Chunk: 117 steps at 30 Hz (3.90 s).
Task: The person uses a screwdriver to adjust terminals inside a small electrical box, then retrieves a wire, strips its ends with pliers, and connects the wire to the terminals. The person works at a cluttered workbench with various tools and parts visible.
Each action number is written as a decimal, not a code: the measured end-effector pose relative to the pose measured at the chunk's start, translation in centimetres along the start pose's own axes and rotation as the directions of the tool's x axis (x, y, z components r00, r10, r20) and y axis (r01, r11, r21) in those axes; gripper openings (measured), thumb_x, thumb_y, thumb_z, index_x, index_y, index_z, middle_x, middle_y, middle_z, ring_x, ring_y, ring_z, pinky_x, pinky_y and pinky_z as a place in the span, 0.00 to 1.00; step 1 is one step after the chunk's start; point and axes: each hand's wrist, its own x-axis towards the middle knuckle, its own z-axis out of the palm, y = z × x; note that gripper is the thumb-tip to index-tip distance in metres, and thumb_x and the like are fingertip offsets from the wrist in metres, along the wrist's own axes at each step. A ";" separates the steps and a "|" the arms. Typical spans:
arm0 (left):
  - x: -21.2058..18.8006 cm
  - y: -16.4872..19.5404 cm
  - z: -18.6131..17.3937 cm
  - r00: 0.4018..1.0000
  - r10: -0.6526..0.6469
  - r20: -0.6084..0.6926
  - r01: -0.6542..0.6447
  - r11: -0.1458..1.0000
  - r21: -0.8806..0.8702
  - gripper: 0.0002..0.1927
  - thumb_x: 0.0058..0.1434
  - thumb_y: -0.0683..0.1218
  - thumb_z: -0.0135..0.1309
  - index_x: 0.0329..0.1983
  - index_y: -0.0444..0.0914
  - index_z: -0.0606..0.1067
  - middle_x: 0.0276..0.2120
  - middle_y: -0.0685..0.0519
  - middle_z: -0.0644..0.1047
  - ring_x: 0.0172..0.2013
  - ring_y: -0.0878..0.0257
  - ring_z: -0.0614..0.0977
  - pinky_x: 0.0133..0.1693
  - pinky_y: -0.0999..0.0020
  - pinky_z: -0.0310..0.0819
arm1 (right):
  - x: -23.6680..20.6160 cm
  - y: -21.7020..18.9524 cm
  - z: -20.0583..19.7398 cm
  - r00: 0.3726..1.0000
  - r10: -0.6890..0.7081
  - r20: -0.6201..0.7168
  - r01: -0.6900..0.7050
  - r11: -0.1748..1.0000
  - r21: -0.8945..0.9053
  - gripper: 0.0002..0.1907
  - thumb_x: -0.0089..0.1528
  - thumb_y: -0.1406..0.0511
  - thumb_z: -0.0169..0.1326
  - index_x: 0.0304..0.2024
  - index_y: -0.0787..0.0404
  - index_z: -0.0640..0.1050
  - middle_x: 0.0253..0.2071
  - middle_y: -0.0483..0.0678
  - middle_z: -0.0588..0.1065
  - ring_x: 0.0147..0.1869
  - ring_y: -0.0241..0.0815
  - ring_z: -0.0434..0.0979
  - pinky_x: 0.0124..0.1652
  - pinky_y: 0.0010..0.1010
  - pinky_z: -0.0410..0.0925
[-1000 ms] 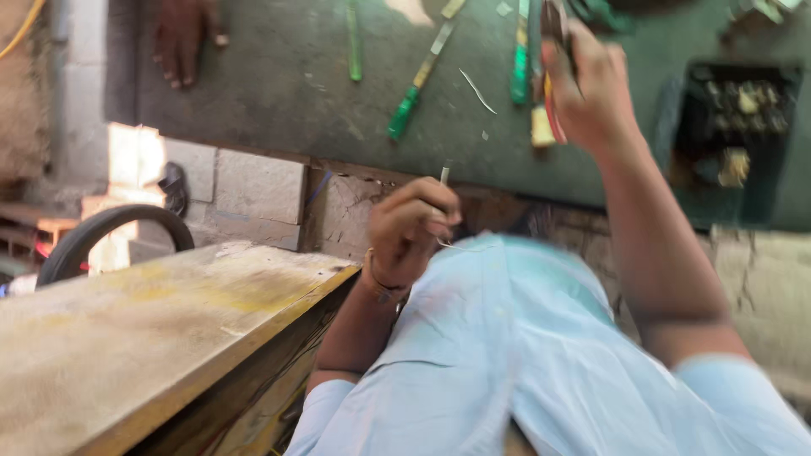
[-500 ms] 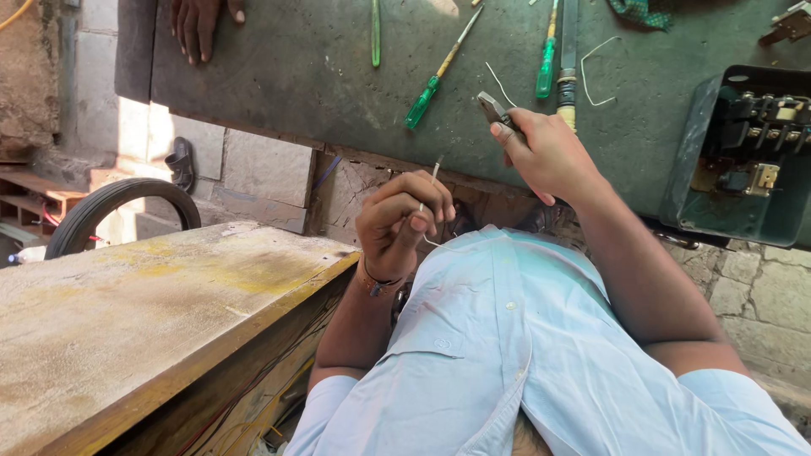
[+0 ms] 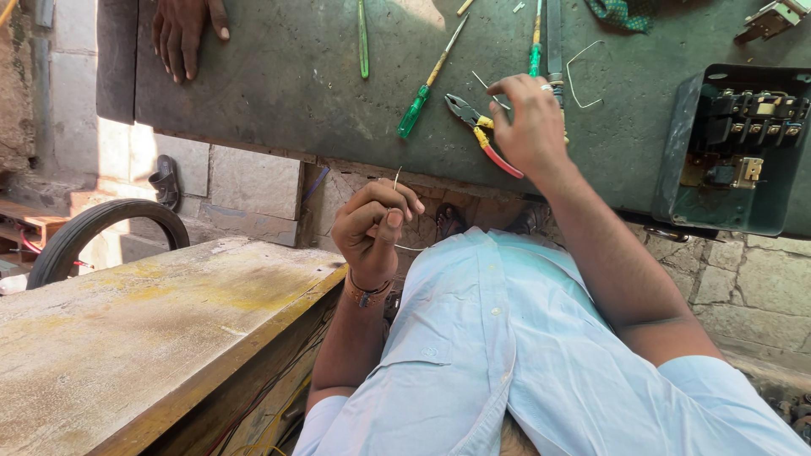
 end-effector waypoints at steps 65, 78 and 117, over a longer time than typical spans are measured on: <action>-0.1 -5.3 27.0 0.912 -0.239 0.334 0.156 0.953 0.259 0.07 0.62 0.34 0.60 0.43 0.32 0.79 0.47 0.47 0.80 0.47 0.61 0.84 0.49 0.70 0.79 | -9.3 16.2 -28.3 0.811 -0.381 -0.444 0.453 0.889 0.064 0.33 0.70 0.80 0.46 0.71 0.52 0.51 0.57 0.62 0.75 0.49 0.45 0.78 0.47 0.32 0.75; 0.2 -6.4 26.5 0.907 -0.230 0.352 0.148 0.959 0.243 0.07 0.63 0.34 0.59 0.44 0.32 0.79 0.48 0.47 0.80 0.49 0.59 0.84 0.52 0.67 0.80 | -8.7 15.3 -29.1 0.821 -0.459 -0.338 0.464 0.883 -0.074 0.30 0.70 0.78 0.49 0.69 0.54 0.55 0.56 0.59 0.76 0.49 0.49 0.80 0.48 0.35 0.74; 0.2 -6.7 28.5 0.916 -0.261 0.305 0.169 0.940 0.297 0.07 0.73 0.43 0.54 0.42 0.33 0.78 0.41 0.49 0.82 0.38 0.64 0.82 0.41 0.71 0.75 | -9.3 12.5 -33.6 0.887 -0.301 -0.350 0.434 0.801 0.412 0.09 0.70 0.62 0.56 0.49 0.60 0.79 0.44 0.47 0.80 0.39 0.38 0.80 0.35 0.27 0.77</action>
